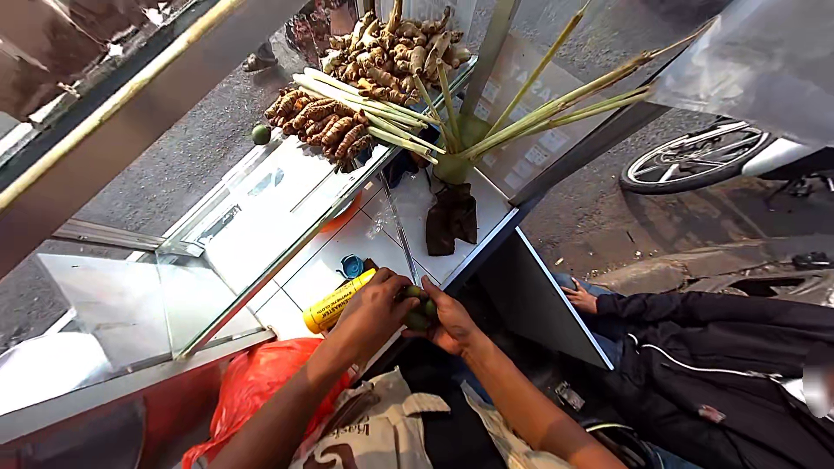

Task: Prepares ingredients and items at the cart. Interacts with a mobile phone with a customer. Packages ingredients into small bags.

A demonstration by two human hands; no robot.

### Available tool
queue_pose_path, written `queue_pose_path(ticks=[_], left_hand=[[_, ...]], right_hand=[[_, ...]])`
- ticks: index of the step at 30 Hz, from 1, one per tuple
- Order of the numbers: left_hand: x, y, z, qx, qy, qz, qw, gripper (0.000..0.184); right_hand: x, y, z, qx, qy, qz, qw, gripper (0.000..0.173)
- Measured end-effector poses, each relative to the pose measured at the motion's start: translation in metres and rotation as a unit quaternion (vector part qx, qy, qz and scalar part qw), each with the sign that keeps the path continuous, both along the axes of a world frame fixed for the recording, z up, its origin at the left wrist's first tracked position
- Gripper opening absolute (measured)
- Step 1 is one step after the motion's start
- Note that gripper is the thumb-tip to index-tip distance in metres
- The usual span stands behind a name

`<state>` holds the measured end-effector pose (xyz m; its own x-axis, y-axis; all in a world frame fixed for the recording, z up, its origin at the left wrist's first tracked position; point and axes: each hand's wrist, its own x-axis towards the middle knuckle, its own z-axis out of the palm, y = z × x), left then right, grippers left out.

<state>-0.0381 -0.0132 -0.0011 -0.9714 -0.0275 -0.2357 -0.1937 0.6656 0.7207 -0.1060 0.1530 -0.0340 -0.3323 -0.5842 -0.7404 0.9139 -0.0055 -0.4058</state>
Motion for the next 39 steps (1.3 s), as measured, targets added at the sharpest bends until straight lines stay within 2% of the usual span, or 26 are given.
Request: queue_pose_path(ticks=[2, 5, 8, 11, 15, 18, 22, 27, 33, 37, 39], left_hand=[[-0.002, -0.024, 0.016, -0.017, 0.067, 0.033, 0.997, 0.034], [-0.012, -0.088, 0.051, -0.074, 0.152, 0.127, 0.977, 0.032], [-0.035, -0.168, 0.071, -0.132, 0.150, 0.250, 0.947, 0.037], [-0.061, -0.240, 0.057, -0.176, 0.095, 0.306, 0.931, 0.039], [-0.087, -0.287, 0.021, -0.234, 0.033, 0.316, 0.919, 0.034], [-0.099, -0.299, 0.000, -0.275, 0.023, 0.298, 0.914, 0.029], [-0.112, -0.300, -0.005, -0.302, -0.014, 0.310, 0.901, 0.028], [-0.119, -0.299, -0.012, -0.315, 0.003, 0.320, 0.893, 0.025], [-0.120, -0.293, -0.008, -0.324, -0.010, 0.345, 0.881, 0.030], [-0.114, -0.285, 0.006, -0.312, 0.000, 0.345, 0.885, 0.041], [-0.108, -0.279, 0.017, -0.304, 0.019, 0.341, 0.889, 0.045]], right_hand=[[-0.002, 0.002, -0.003, -0.031, 0.005, 0.018, 0.999, 0.065], [-0.004, 0.006, -0.011, -0.044, -0.002, 0.017, 0.999, 0.065], [-0.004, 0.010, -0.015, -0.036, -0.020, 0.002, 0.999, 0.063], [-0.003, 0.015, -0.016, -0.032, -0.033, -0.012, 0.999, 0.063], [-0.003, 0.023, -0.017, -0.024, -0.033, -0.024, 0.999, 0.064], [-0.006, 0.029, -0.019, -0.015, -0.026, -0.040, 0.999, 0.063], [-0.009, 0.032, -0.022, -0.008, -0.023, -0.052, 0.998, 0.061], [-0.009, 0.030, -0.024, -0.008, -0.034, -0.053, 0.998, 0.060], [-0.010, 0.025, -0.024, -0.015, -0.041, -0.048, 0.998, 0.058], [-0.012, 0.028, -0.025, -0.048, -0.033, -0.066, 0.996, 0.038], [-0.013, 0.029, -0.026, -0.057, -0.021, -0.051, 0.997, 0.037]])
